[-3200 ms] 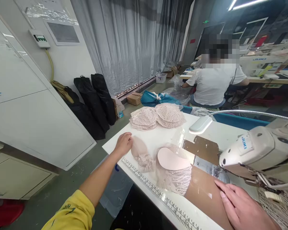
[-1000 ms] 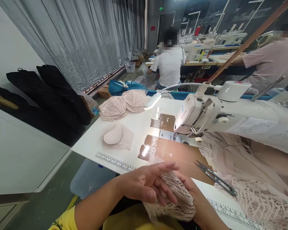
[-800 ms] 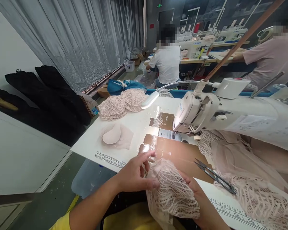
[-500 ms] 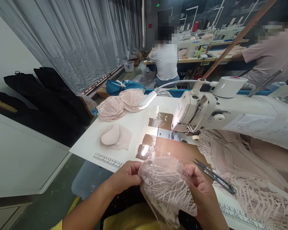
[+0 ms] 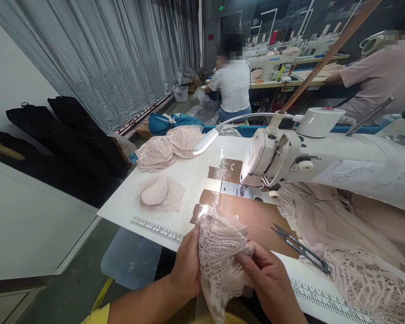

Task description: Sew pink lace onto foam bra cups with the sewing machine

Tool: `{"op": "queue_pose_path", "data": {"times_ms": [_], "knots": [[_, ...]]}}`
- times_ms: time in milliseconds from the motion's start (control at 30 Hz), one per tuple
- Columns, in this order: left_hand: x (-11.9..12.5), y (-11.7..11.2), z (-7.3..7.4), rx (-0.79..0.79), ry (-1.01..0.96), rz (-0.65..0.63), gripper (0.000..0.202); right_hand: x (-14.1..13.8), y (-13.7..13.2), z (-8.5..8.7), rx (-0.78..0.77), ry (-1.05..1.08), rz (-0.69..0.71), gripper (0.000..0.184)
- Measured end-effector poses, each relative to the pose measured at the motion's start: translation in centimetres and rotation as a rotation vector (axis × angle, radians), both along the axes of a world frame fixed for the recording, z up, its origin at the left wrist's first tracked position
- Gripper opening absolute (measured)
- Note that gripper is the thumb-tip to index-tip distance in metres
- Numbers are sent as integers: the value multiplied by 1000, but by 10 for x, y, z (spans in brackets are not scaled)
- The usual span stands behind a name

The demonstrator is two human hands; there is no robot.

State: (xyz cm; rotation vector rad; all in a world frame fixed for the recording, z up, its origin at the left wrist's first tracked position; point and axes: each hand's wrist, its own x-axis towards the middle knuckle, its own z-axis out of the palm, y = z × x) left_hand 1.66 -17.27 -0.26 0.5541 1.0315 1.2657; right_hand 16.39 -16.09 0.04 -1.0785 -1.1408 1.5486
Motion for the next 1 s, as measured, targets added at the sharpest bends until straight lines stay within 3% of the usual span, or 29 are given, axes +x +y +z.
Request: {"op": "queue_pose_path", "data": {"times_ms": [100, 167, 233, 300, 367, 433, 500, 567, 767, 1000], "knots": [[-9, 2, -6, -50, -137, 16, 41, 9, 3, -3, 7, 38, -110, 22], [-23, 5, -8, -69, -107, -2, 43, 15, 7, -3, 21, 45, -144, 22], [-39, 9, -5, 21, 42, 33, 47, 17, 9, 0, 12, 20, -121, 23], [-52, 15, 6, 249, 286, 17, 44, 15, 11, 7, -5, -32, -53, 24], [-59, 20, 22, 497, 544, -140, 53, 10, 11, 14, 7, -98, 37, 25], [-60, 25, 35, 601, 709, -377, 74, 5, 10, 21, 44, -161, 129, 24], [-55, 29, 43, 589, 781, -555, 59, 2, 10, 25, 87, -212, 190, 23], [-49, 32, 43, 552, 811, -639, 32, 1, 11, 28, 161, -259, 192, 24], [-38, 35, 33, 612, 886, -652, 39, 4, 20, 25, 348, -374, 82, 24], [-41, 38, 41, 677, 893, -649, 33, 3, 23, 22, 302, -426, -6, 26]]}}
